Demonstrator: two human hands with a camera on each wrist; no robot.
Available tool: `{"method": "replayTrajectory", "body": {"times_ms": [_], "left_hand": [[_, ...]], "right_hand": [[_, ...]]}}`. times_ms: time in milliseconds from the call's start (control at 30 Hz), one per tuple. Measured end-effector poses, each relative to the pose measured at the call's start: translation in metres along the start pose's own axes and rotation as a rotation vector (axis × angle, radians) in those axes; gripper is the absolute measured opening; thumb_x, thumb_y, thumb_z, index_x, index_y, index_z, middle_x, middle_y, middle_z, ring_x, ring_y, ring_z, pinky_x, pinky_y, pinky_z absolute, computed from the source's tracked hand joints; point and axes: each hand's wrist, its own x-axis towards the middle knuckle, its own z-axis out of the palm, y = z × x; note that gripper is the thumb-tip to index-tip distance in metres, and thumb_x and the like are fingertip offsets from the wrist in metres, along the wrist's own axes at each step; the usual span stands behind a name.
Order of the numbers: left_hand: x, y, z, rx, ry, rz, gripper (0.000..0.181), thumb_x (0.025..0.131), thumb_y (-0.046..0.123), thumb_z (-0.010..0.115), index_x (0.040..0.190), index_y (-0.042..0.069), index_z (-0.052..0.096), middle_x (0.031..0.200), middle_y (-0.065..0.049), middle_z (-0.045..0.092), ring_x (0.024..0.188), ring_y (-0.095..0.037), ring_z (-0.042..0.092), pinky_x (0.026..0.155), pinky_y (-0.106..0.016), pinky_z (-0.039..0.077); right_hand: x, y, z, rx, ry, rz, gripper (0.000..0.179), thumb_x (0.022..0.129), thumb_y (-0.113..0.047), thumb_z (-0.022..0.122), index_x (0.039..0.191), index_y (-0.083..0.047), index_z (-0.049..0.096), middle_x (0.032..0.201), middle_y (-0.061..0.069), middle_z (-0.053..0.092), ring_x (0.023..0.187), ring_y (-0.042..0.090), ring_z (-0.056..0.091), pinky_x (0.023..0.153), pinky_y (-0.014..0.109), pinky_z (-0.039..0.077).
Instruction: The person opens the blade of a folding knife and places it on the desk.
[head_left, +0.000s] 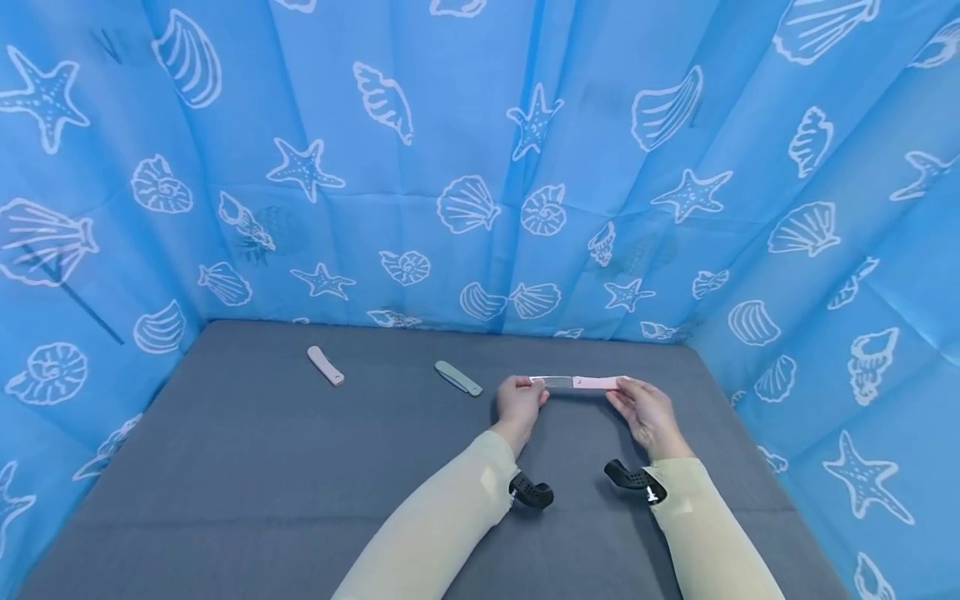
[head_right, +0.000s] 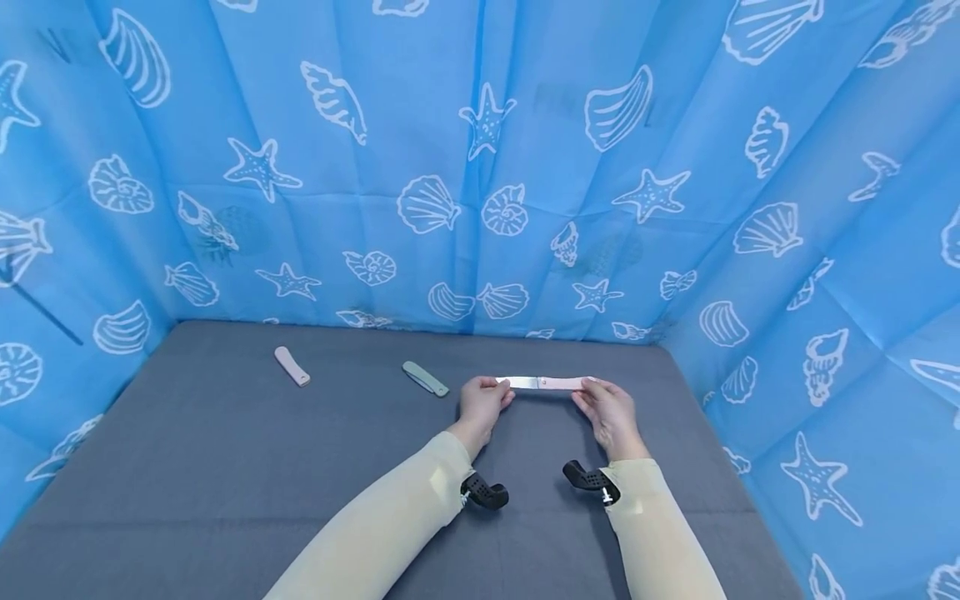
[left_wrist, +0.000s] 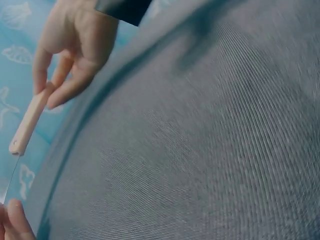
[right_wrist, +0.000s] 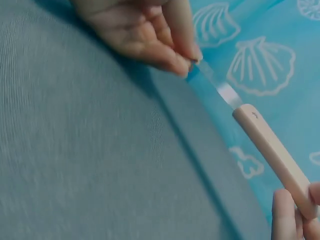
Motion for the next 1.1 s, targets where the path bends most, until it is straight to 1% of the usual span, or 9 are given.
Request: {"method": "replayTrajectory", "body": {"times_ms": [67,133,267,333,467,533,667,867,1100], "left_hand": [[0.001,-0.001,-0.001,0.052,0.002,0.009,0.009,0.095,0.004,0.067,0.1,0.0,0.06,0.089,-0.009,0.068,0.078,-0.012,0.071,0.072,-0.024,0.058],[0.001,0.001,-0.001,0.106,0.013,-0.011,0.009,0.095,0.004,0.066,0.1,-0.001,0.061,0.088,-0.008,0.068,0.077,-0.012,0.071,0.071,-0.024,0.058],[0.002,0.004,0.001,0.188,0.052,-0.064,0.01,0.094,0.001,0.065,0.103,-0.004,0.066,0.085,-0.008,0.071,0.076,-0.013,0.073,0.069,-0.023,0.058],[0.003,0.005,0.001,0.238,0.073,-0.071,0.011,0.093,0.001,0.066,0.103,-0.004,0.068,0.082,-0.007,0.072,0.074,-0.013,0.073,0.067,-0.023,0.058],[0.002,0.004,0.001,0.394,0.09,-0.016,0.007,0.093,0.006,0.068,0.097,0.001,0.07,0.074,-0.003,0.071,0.068,-0.012,0.07,0.062,-0.026,0.056],[0.0,0.004,0.001,0.439,0.093,0.014,0.008,0.094,0.011,0.068,0.096,0.004,0.07,0.072,-0.002,0.071,0.067,-0.012,0.069,0.062,-0.028,0.054],[-0.002,0.004,0.001,0.451,0.084,0.053,0.017,0.093,0.012,0.071,0.106,0.001,0.07,0.083,-0.005,0.073,0.076,-0.016,0.071,0.068,-0.032,0.057],[-0.002,0.0,0.004,0.431,0.041,0.083,0.033,0.09,0.004,0.071,0.122,-0.004,0.065,0.102,-0.01,0.074,0.097,-0.023,0.07,0.082,-0.033,0.057],[-0.003,-0.006,0.005,0.402,0.012,0.062,0.034,0.092,0.002,0.067,0.126,-0.002,0.063,0.108,-0.012,0.073,0.102,-0.025,0.069,0.084,-0.034,0.058]], "right_hand": [[0.004,0.002,-0.001,-0.071,0.035,-0.022,0.029,0.101,-0.002,0.056,0.128,0.005,0.048,0.091,0.003,0.062,0.079,0.006,0.066,0.084,0.021,0.055],[0.008,0.003,-0.001,-0.126,0.065,-0.033,0.037,0.099,-0.002,0.06,0.132,0.008,0.047,0.095,0.003,0.061,0.08,0.005,0.066,0.085,0.021,0.055],[0.015,0.006,-0.004,-0.218,0.107,-0.019,0.034,0.097,-0.003,0.064,0.127,0.006,0.051,0.096,0.003,0.06,0.08,0.006,0.067,0.084,0.023,0.056],[0.018,0.008,-0.005,-0.268,0.126,-0.009,0.032,0.096,-0.004,0.065,0.124,0.006,0.053,0.094,0.003,0.061,0.078,0.007,0.067,0.083,0.024,0.057],[0.022,0.012,-0.008,-0.359,0.146,-0.01,0.034,0.097,-0.006,0.065,0.125,0.008,0.054,0.088,0.002,0.063,0.072,0.007,0.066,0.075,0.023,0.059],[0.024,0.014,-0.008,-0.403,0.161,-0.023,0.035,0.096,-0.008,0.065,0.125,0.008,0.054,0.085,0.002,0.063,0.068,0.005,0.065,0.07,0.022,0.059],[0.028,0.015,-0.009,-0.453,0.194,-0.047,0.034,0.096,-0.009,0.065,0.124,0.009,0.056,0.081,0.003,0.062,0.061,0.004,0.064,0.062,0.021,0.058],[0.03,0.014,-0.013,-0.513,0.229,-0.106,0.031,0.096,-0.009,0.065,0.119,0.011,0.057,0.074,0.004,0.063,0.057,0.005,0.063,0.056,0.021,0.057],[0.027,0.017,-0.018,-0.727,0.269,-0.171,0.031,0.095,-0.017,0.065,0.112,0.009,0.062,0.079,0.009,0.063,0.056,0.006,0.06,0.051,0.021,0.054]]}}
